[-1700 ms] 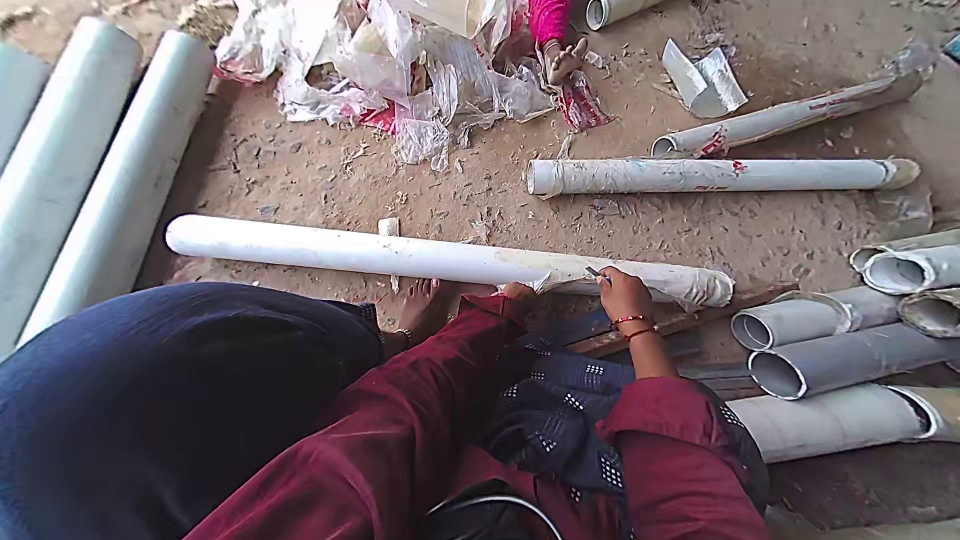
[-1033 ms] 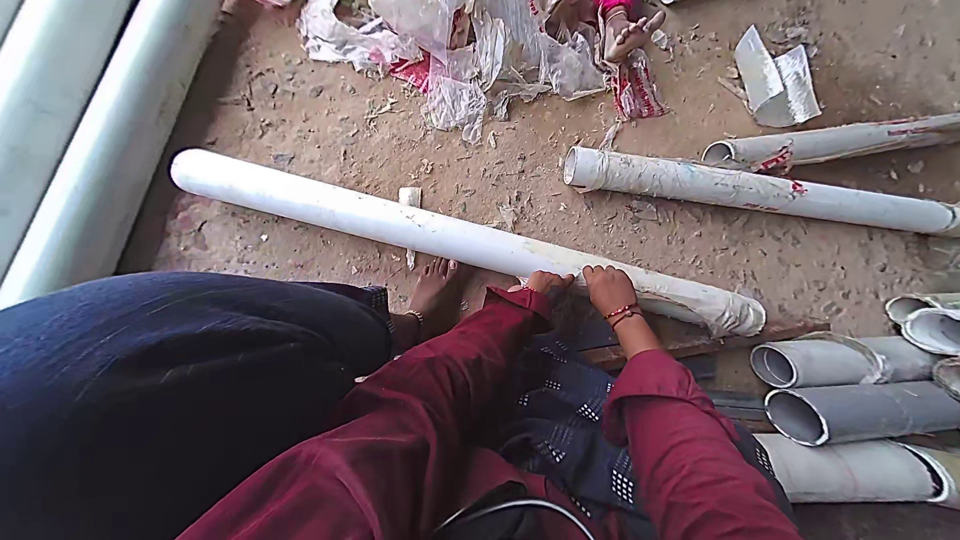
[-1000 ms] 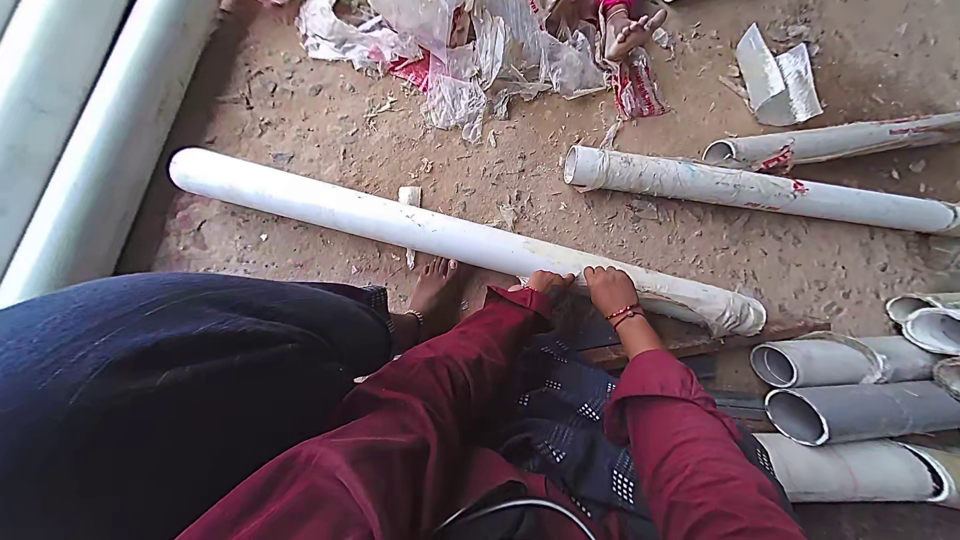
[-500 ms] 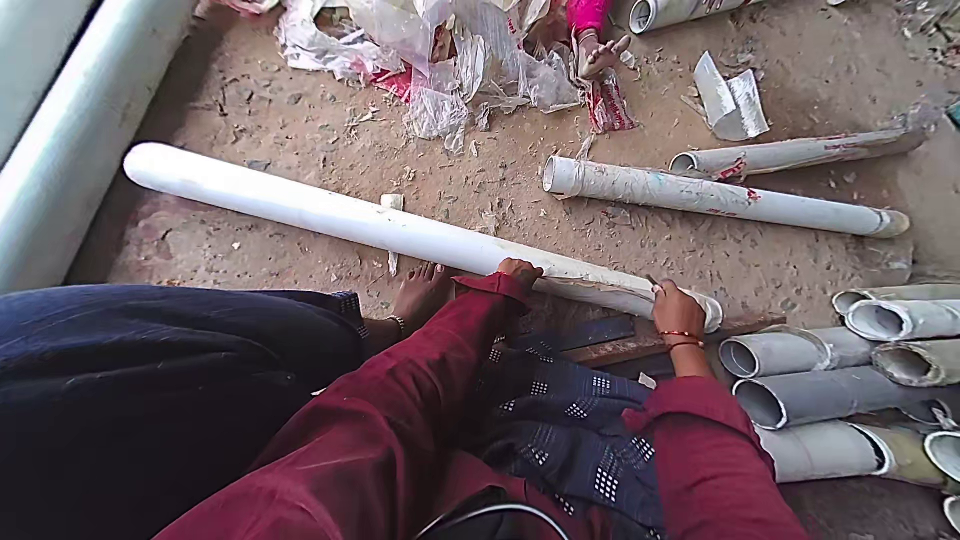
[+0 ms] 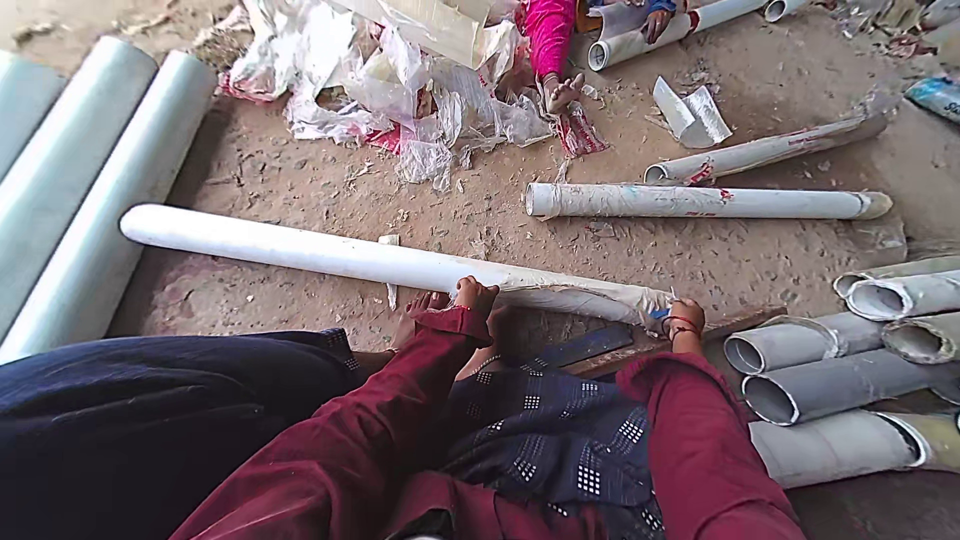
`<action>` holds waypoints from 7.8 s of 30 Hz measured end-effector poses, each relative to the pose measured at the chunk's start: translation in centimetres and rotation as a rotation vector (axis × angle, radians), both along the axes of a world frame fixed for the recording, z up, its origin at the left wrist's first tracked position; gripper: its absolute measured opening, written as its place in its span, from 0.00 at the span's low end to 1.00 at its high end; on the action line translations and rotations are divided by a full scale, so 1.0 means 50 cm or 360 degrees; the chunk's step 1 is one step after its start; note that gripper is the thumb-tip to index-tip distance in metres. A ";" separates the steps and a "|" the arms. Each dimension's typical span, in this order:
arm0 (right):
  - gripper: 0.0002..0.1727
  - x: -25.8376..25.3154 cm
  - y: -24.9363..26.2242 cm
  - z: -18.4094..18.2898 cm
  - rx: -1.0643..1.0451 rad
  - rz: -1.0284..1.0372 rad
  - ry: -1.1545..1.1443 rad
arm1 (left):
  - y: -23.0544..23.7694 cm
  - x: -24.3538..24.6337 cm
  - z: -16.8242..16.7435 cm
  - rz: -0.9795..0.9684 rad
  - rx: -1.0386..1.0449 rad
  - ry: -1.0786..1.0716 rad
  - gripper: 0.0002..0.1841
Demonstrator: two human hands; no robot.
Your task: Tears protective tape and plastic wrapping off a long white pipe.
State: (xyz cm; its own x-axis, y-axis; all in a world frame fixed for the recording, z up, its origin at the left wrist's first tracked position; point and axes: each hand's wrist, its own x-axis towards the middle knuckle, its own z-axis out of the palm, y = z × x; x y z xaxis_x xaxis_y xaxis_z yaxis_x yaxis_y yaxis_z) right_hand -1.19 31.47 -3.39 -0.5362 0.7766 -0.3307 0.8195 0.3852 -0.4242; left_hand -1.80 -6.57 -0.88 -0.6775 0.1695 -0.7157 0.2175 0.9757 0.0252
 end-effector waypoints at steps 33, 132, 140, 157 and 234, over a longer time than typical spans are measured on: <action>0.17 -0.045 -0.506 0.021 0.0465 0.2471 -0.0577 | -0.010 0.004 -0.122 0.0387 0.0982 0.0442 0.10; 0.18 0.027 -0.352 0.065 0.0723 0.2138 -0.1364 | 0.111 0.093 -0.074 -0.0128 0.0708 0.0010 0.21; 0.20 0.019 -0.259 0.142 0.0322 0.1488 -0.0947 | 0.157 0.097 -0.103 -0.0084 0.0726 0.0209 0.22; 0.20 -0.020 -0.341 0.096 0.0187 0.1534 -0.0856 | 0.093 -0.104 -0.068 -0.0087 0.0943 0.0426 0.12; 0.22 -0.034 -0.368 0.036 -0.0231 0.1401 -0.0255 | 0.009 0.037 -0.009 0.0126 0.0337 -0.0102 0.20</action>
State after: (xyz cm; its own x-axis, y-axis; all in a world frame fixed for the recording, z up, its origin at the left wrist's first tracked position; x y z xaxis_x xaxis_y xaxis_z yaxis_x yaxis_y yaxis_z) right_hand -2.89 13.10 -1.60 -0.8554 0.0525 -0.5153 0.3076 0.8520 -0.4237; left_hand 0.07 -6.13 -1.32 -0.6492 0.2686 -0.7116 0.1317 0.9611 0.2426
